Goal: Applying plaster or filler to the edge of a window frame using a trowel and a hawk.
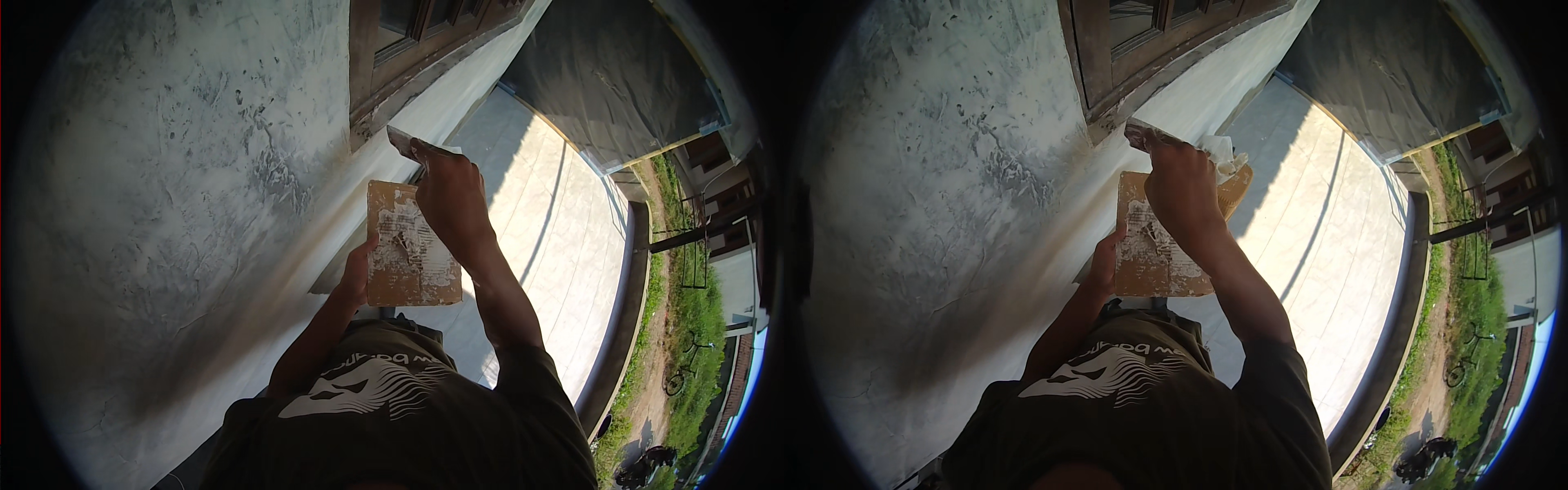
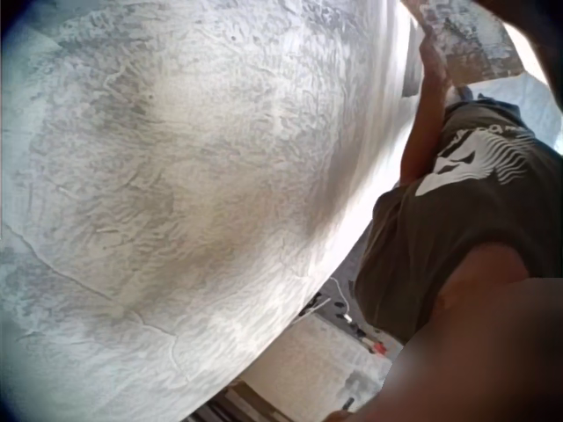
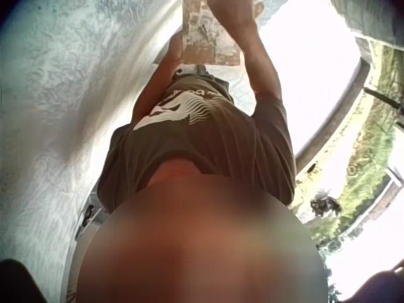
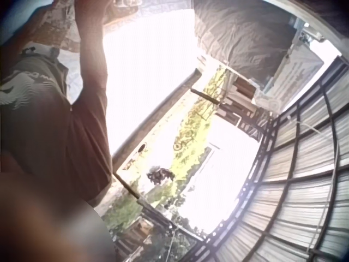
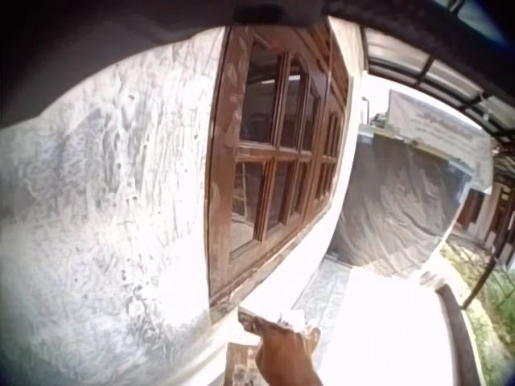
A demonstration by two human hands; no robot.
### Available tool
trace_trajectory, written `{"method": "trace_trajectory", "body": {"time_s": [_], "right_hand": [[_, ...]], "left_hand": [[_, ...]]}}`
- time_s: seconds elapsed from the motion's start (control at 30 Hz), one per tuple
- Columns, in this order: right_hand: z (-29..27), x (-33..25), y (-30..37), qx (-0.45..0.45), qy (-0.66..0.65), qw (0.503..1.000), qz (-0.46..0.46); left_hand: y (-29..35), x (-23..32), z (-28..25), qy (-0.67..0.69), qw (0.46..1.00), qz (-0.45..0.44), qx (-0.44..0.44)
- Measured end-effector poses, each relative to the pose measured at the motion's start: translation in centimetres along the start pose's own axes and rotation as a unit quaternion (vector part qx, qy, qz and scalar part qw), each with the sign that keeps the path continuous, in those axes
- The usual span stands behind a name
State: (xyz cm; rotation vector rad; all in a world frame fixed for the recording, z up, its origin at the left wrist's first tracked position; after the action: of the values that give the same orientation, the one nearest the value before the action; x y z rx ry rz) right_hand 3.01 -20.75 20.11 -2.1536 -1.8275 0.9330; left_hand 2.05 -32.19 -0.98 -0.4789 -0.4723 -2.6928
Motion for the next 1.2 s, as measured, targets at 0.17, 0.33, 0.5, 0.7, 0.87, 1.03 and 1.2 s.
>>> {"method": "trace_trajectory", "body": {"time_s": [0.17, 0.33, 0.5, 0.7, 0.87, 1.03, 1.2], "right_hand": [[0.4, 4.0, -4.7, 0.025, 0.066, 0.993, 0.097], [4.3, 5.3, -6.4, 0.0, 0.106, 0.99, 0.091], [6.2, 2.6, -4.8, -0.042, 0.195, 0.98, 0.009], [5.6, 0.2, -3.3, -0.135, 0.196, 0.971, -0.01], [2.2, -1.7, -0.3, 0.011, 0.107, 0.99, -0.095], [0.8, 0.7, -4.1, 0.014, 0.086, 0.996, 0.031], [4.0, -0.5, -4.5, -0.046, 0.099, 0.994, 0.008]], "left_hand": [[0.0, -0.4, 0.2, 0.002, 0.999, -0.011, -0.04], [0.3, -0.1, 1.0, -0.016, 0.999, 0.011, -0.031], [0.8, 0.2, 0.9, 0.013, 0.999, 0.02, -0.033], [0.8, 0.5, 0.8, 0.007, 1.0, 0.011, -0.014], [0.5, 0.7, 0.4, 0.016, 1.0, 0.024, 0.011], [0.5, 0.1, 0.9, 0.033, 0.998, -0.015, -0.054], [0.6, 0.2, 0.2, 0.012, 1.0, 0.001, -0.024]]}}
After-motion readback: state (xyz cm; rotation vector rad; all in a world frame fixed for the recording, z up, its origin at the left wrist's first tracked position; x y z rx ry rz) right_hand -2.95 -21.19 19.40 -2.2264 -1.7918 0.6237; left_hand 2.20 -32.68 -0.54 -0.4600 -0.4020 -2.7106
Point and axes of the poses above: each hand's wrist, its own y-axis away from the middle knuckle, its own z-axis out of the palm, x = y × z, the point moved 4 cm from there along -y, towards the middle knuckle, and after that the axes turned 3 degrees about -x, right-handed, at the moved point
